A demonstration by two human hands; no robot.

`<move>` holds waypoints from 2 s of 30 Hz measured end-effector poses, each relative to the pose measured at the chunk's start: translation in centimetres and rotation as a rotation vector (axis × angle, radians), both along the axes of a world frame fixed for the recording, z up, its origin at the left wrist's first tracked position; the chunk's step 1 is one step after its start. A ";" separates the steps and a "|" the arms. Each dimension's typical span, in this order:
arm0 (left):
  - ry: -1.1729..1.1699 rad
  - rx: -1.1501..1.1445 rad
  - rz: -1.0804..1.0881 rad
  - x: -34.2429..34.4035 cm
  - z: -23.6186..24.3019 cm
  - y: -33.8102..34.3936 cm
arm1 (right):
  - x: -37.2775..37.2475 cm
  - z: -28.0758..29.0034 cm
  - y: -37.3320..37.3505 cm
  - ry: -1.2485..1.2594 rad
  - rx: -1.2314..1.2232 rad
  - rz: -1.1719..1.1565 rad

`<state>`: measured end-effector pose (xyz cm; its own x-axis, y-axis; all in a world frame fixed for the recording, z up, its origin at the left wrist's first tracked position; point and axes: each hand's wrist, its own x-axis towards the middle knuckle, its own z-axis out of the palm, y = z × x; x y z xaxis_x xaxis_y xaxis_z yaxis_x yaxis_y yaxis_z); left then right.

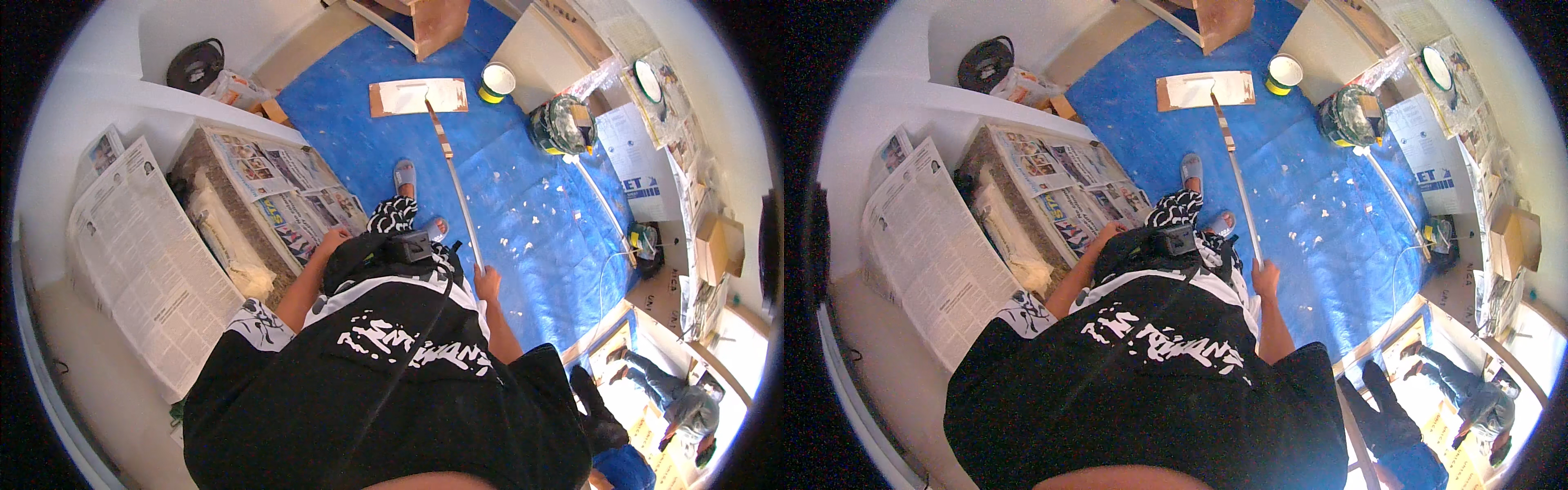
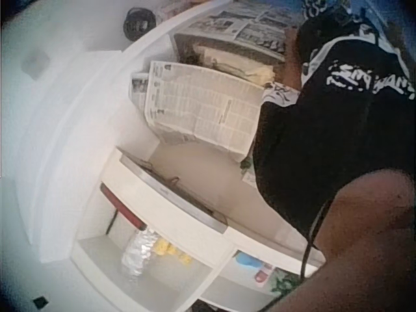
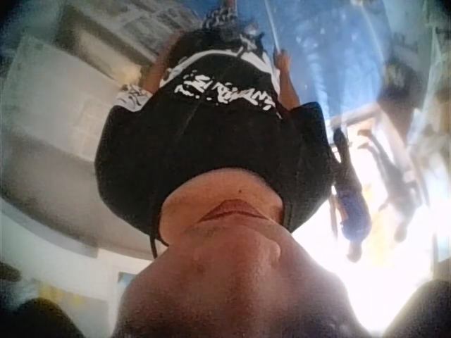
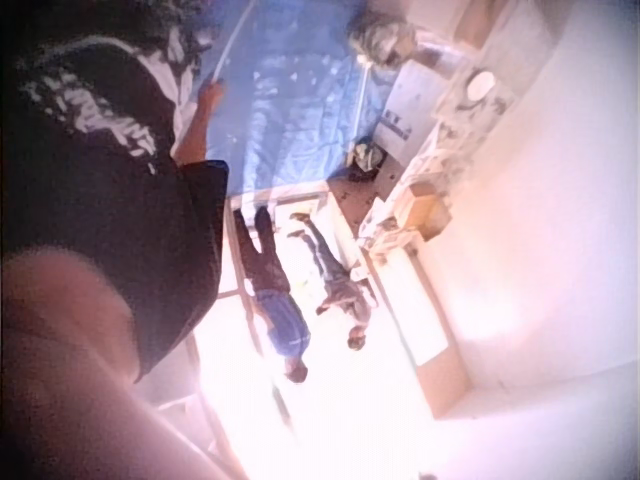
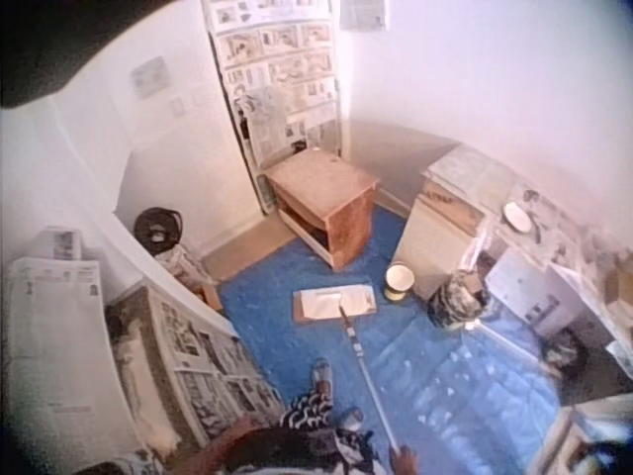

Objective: The person uses a roller on a long extension pole to apply white paint to a ceiling section and also applies paint to a small panel with a brush.

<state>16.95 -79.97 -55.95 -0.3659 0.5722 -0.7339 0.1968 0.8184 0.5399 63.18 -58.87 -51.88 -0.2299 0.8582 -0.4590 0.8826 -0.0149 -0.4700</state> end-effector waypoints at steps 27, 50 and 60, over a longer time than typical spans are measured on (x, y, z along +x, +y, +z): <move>0.047 -0.048 0.069 0.8 0.8 -1.5 | -0.4 -0.9 2.0 0.042 0.137 0.015; 0.051 -0.076 -0.097 1.8 3.3 1.9 | 5.1 3.2 -5.3 0.033 -0.080 -0.076; 0.010 0.035 -0.030 0.8 3.1 1.5 | 1.6 0.8 0.2 0.017 0.034 -0.050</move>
